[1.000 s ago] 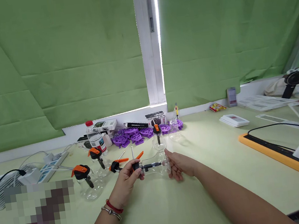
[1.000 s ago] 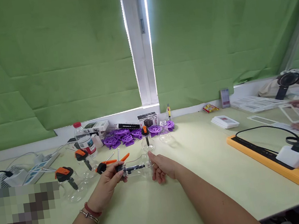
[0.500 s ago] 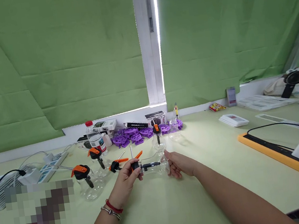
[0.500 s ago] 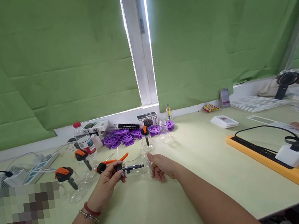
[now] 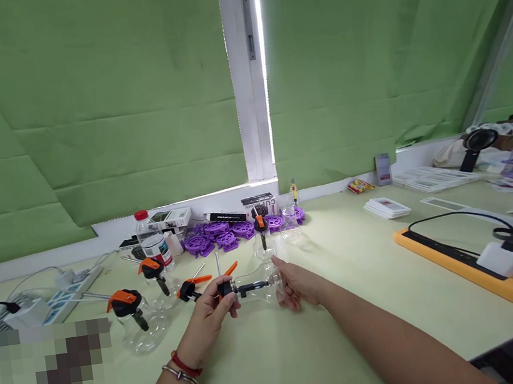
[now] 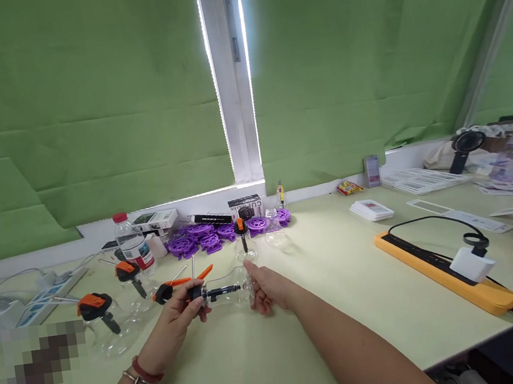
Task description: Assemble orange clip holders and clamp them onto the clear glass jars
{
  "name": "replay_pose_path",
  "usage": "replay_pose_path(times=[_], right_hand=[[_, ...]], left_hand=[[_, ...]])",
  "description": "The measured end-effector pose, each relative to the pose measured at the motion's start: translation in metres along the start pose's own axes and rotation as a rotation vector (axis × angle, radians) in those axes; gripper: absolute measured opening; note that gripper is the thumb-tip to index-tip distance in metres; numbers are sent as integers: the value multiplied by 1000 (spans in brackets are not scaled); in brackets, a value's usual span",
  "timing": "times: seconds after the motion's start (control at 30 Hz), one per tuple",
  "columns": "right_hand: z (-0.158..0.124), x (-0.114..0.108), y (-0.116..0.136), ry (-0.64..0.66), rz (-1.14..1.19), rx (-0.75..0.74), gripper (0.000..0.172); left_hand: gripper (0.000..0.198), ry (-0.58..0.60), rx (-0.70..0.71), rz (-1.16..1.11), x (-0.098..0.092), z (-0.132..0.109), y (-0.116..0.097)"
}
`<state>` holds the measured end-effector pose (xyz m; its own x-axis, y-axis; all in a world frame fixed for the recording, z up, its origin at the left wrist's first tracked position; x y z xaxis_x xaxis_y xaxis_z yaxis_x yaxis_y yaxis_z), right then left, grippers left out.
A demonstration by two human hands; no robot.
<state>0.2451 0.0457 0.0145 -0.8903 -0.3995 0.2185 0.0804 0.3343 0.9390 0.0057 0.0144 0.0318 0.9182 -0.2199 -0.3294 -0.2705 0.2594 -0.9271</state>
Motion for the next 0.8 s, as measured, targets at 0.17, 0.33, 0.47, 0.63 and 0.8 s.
replay_pose_path(times=[0.17,0.33,0.47,0.63,0.8], right_hand=[[-9,-1,4,27,-11,-192,64],[-17,2,10,47,21,-346,82],[-7,2,4,53,97,-211,59],[2,-3,-5,13,37,37,78],[-12,2,6,50,-9,-300,69]], left_hand=[[40,-90,-56,-56,1,3,2],[45,-103,-68,-72,-1,3,-1],[44,-59,-24,9,1,0,-7],[46,-39,-26,47,5,-2,-12],[47,-132,-84,-75,2,1,-7]])
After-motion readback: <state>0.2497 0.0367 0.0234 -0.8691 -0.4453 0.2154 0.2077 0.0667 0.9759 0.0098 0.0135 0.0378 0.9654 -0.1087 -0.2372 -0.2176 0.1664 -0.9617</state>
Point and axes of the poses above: each hand's wrist, its own z-axis towards the middle knuckle, its own x-axis out of the palm, y = z × x, the point moved 1 cm from there along z, towards the middle knuckle, and after that the axes turned 13 degrees about z, right-handed, at the moved point
